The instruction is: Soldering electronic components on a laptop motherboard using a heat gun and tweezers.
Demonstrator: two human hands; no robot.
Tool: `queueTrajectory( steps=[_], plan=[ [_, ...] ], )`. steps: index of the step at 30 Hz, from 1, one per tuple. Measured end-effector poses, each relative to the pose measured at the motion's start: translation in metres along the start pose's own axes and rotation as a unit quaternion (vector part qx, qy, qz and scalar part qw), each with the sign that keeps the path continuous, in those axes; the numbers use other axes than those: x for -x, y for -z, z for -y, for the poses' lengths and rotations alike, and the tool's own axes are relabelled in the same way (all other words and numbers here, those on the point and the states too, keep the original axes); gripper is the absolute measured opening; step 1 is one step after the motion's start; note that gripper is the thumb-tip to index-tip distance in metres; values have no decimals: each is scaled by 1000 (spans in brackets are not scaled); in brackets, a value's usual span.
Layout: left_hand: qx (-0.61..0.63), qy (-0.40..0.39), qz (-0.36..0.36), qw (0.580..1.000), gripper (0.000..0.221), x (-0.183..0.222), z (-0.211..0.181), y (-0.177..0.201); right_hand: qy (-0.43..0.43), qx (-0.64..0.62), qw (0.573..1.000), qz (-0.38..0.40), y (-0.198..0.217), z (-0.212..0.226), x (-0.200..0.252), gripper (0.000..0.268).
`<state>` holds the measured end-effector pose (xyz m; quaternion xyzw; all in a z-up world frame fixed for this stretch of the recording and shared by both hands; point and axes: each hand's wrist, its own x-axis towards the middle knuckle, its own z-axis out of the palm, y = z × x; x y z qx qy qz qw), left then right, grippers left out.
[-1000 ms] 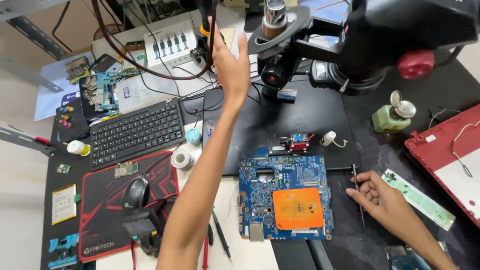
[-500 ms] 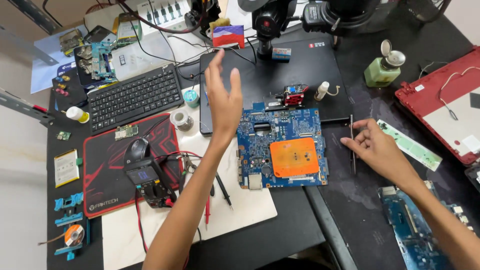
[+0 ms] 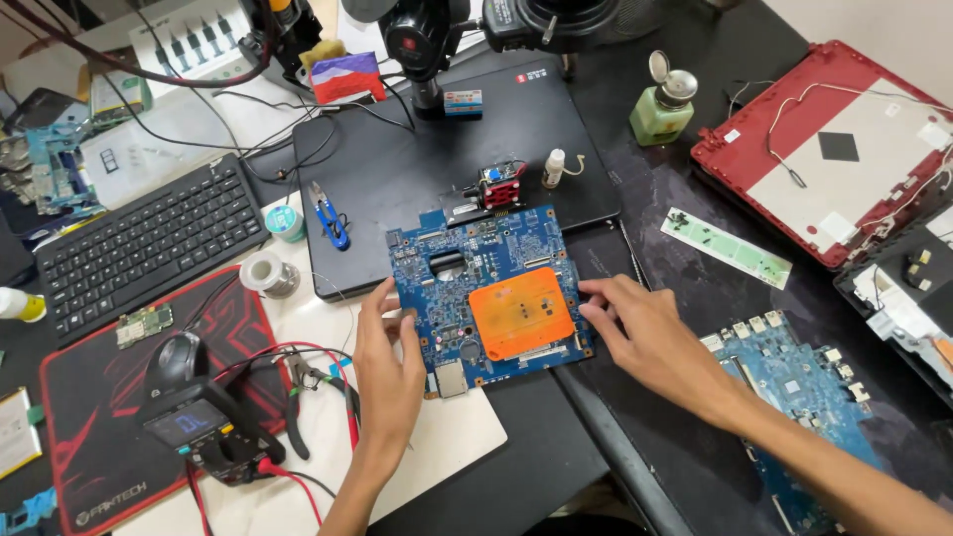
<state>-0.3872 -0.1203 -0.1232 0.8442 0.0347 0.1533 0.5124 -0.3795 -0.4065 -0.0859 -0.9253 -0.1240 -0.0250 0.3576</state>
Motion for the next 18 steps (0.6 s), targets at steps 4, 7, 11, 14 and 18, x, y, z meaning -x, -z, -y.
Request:
queueTrajectory(
  steps=[4, 7, 11, 14, 18],
  plan=[
    [-19, -53, 3, 998, 48, 9, -2, -2, -83, -35, 996, 26, 6, 9, -3, 27],
    [-30, -12, 14, 999, 49, 12, -8, -5, -105, -43, 993, 32, 10, 6, 1, 26],
    [-46, -41, 13, 998, 48, 18, -6, -8, -56, -63, 996, 15, 10, -7, 11, 26],
    [-73, -56, 15, 996, 50, 23, -6, -10, -122, -19, 991, 49, 15, -1, 11, 27],
    [-35, -43, 21, 998, 52, 20, -6, -14, -103, -43, 993, 47, 13, -10, 10, 31]
  ],
)
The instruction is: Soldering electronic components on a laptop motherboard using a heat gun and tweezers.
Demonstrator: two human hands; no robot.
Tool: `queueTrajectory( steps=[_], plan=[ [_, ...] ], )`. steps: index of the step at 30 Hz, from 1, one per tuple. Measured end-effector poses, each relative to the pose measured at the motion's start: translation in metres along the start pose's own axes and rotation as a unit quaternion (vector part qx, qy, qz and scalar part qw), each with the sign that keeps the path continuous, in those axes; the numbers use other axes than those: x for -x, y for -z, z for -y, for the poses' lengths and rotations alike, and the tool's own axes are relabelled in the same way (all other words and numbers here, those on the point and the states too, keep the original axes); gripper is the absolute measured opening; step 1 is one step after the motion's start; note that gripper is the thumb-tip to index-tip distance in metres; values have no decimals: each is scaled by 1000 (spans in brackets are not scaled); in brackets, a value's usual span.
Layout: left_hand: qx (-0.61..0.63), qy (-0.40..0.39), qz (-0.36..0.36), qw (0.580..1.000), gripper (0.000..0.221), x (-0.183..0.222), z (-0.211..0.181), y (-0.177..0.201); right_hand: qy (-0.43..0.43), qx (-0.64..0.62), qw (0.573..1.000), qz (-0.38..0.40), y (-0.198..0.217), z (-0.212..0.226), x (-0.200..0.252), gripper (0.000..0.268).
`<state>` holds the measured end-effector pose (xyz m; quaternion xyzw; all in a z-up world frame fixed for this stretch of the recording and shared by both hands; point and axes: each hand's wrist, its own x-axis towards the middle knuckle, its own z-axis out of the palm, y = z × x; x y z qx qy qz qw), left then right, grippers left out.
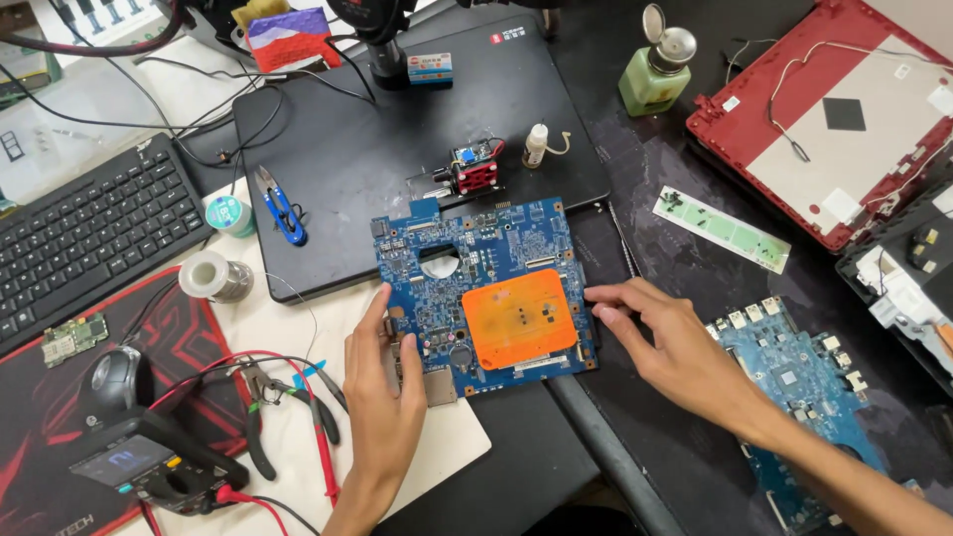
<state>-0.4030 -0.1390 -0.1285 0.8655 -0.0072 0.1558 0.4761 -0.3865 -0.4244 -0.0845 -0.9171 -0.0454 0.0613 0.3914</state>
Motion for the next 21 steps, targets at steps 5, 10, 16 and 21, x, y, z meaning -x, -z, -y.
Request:
queueTrajectory(
  steps=[5, 10, 16, 21],
  plan=[
    [-31, -20, -3, 999, 54, 0, 3, 0, 89, -16, 996, -1, -2, -4, -10, 31],
    [-10, 3, 0, 1000, 55, -1, 1, 0, 11, 44, 998, 52, 15, 13, -22, 32],
    [-17, -2, 1, 1000, 59, -1, 2, -4, 142, -11, 986, -93, 28, -5, -71, 33],
    [-8, -2, 5, 1000, 59, 0, 6, -3, 202, -2, 973, -108, 14, -3, -127, 49]
  ],
)
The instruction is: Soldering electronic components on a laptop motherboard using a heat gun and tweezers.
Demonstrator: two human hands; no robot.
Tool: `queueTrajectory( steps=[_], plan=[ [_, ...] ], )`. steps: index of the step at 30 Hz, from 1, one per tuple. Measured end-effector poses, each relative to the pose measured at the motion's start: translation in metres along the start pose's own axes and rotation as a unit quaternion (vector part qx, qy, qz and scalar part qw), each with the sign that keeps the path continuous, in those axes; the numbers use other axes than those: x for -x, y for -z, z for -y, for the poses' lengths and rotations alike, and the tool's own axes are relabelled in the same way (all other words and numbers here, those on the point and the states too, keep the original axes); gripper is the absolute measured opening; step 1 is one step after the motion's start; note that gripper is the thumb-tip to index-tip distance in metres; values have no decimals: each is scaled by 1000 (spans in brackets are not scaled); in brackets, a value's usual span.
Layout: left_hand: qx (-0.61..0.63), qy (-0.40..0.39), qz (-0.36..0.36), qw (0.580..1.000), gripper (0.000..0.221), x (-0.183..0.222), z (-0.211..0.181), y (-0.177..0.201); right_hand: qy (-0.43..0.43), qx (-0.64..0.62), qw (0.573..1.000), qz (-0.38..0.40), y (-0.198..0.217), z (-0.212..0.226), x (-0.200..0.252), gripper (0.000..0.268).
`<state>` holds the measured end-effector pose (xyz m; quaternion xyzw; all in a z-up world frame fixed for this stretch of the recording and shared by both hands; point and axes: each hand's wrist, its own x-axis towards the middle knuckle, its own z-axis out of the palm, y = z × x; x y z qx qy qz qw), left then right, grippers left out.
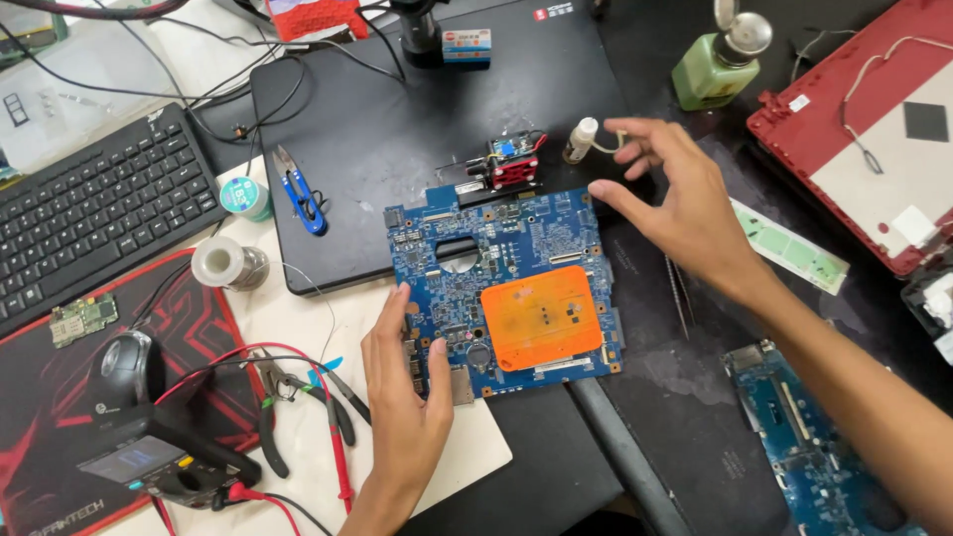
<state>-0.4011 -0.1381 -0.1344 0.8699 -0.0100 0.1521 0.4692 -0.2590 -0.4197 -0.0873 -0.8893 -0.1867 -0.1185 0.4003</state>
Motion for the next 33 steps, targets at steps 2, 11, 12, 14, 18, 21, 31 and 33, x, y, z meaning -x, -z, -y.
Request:
queueTrajectory(
  steps=[2, 11, 12, 14, 18, 21, 31, 33],
  plan=[
    [5, 5, 1, 1000, 59, -1, 1, 2, 31, 1, 1000, 3, -10, -10, -11, 53],
    [39, 50, 34, 997, 62, -6, 8, 12, -14, -99, 995, -27, -18, -6, -6, 29],
    [34, 43, 34, 998, 63, -6, 7, 12, -26, -180, 983, 3, -17, -12, 3, 30],
    [31, 38, 37, 998, 63, -6, 6, 11, -40, -260, 964, 33, -17, -15, 18, 31],
    [-2, 31, 40, 999, 66, -7, 3, 11, -89, -298, 948, 61, -20, 1, 30, 32],
    [-8, 24, 42, 999, 65, -7, 3, 11, -92, -328, 937, 83, -22, 4, 32, 34],
    [-14, 8, 49, 999, 64, -9, 3, 11, -8, -58, 992, 110, -37, 14, 18, 31],
    [-15, 6, 49, 999, 65, -8, 4, 11, 10, -52, 993, 108, -38, 14, 18, 30]
  ],
)
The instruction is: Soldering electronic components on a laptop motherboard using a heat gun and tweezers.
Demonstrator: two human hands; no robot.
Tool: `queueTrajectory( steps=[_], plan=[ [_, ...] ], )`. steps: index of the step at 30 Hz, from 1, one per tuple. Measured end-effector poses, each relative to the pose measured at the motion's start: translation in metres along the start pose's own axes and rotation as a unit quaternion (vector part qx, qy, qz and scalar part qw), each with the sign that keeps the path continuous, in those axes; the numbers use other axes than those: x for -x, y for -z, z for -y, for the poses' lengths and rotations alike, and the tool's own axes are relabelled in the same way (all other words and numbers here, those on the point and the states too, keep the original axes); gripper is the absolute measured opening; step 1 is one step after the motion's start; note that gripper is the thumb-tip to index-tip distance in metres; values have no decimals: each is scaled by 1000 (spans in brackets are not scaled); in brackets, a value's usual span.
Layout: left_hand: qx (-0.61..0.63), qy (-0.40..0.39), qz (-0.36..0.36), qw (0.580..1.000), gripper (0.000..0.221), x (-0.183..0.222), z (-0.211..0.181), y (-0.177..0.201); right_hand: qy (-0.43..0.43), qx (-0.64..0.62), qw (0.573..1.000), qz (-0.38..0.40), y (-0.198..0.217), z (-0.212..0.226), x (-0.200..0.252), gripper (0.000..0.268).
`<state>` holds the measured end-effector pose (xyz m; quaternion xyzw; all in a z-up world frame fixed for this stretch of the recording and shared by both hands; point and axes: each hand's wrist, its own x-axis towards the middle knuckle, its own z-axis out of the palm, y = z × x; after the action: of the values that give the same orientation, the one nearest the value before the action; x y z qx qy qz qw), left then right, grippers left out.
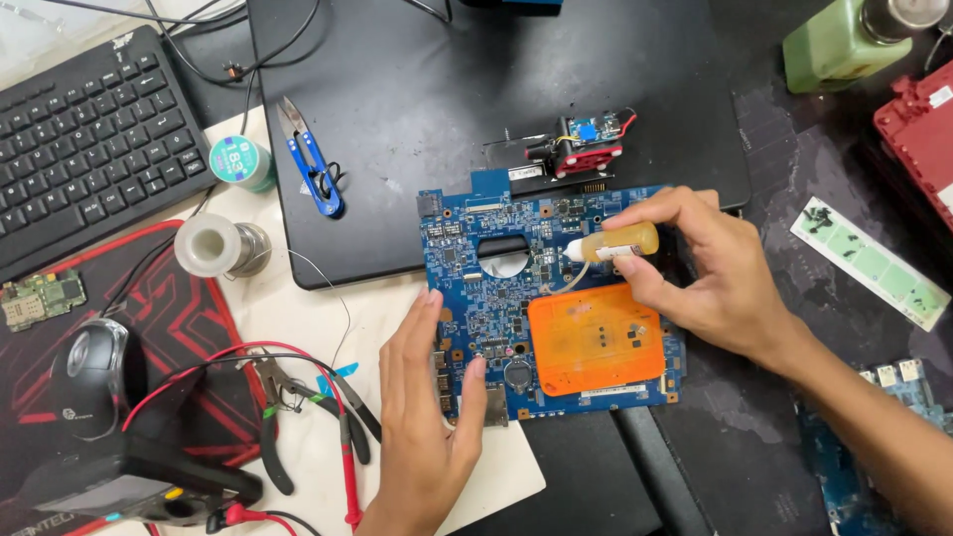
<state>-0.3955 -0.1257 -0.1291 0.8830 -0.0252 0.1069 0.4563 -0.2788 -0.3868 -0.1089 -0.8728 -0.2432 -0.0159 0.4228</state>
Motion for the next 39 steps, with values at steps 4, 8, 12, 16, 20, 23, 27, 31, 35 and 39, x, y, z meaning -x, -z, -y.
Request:
queueTrajectory(
  steps=[4, 8, 12, 16, 20, 23, 27, 31, 35, 39],
  plan=[
    [11, 6, 3, 1000, 65, 1, 0, 0, 58, 19, 998, 0, -2, -7, 2, 29],
    [3, -5, 2, 1000, 64, 1, 1, -1, 57, 30, 998, -5, -3, -8, 2, 29],
    [2, -5, -1, 1000, 64, 0, 0, 0, 64, 30, 998, -4, -4, -8, -1, 28],
    [6, -4, -1, 1000, 64, 0, 0, -1, 66, 31, 997, 4, -3, -7, -2, 29],
    [5, 0, -1, 1000, 64, 1, 1, -2, 65, 27, 997, 1, -4, -8, -2, 28],
    [3, 1, 1, 1000, 65, 1, 1, -2, 67, 25, 997, 2, -4, -8, -2, 28],
    [2, 2, -1, 1000, 66, 0, 0, -2, 71, 26, 997, 4, -3, -9, -1, 28],
    [1, 3, -1, 1000, 65, 1, 0, -1, 74, 28, 997, 2, -3, -8, -2, 27],
    [4, 6, 1, 1000, 65, 1, 0, -2, 76, 22, 997, 2, -3, -9, -2, 28],
    [0, 1, -1, 1000, 65, 0, 0, -1, 76, 28, 997, 1, -3, -9, -2, 28]
  ],
)
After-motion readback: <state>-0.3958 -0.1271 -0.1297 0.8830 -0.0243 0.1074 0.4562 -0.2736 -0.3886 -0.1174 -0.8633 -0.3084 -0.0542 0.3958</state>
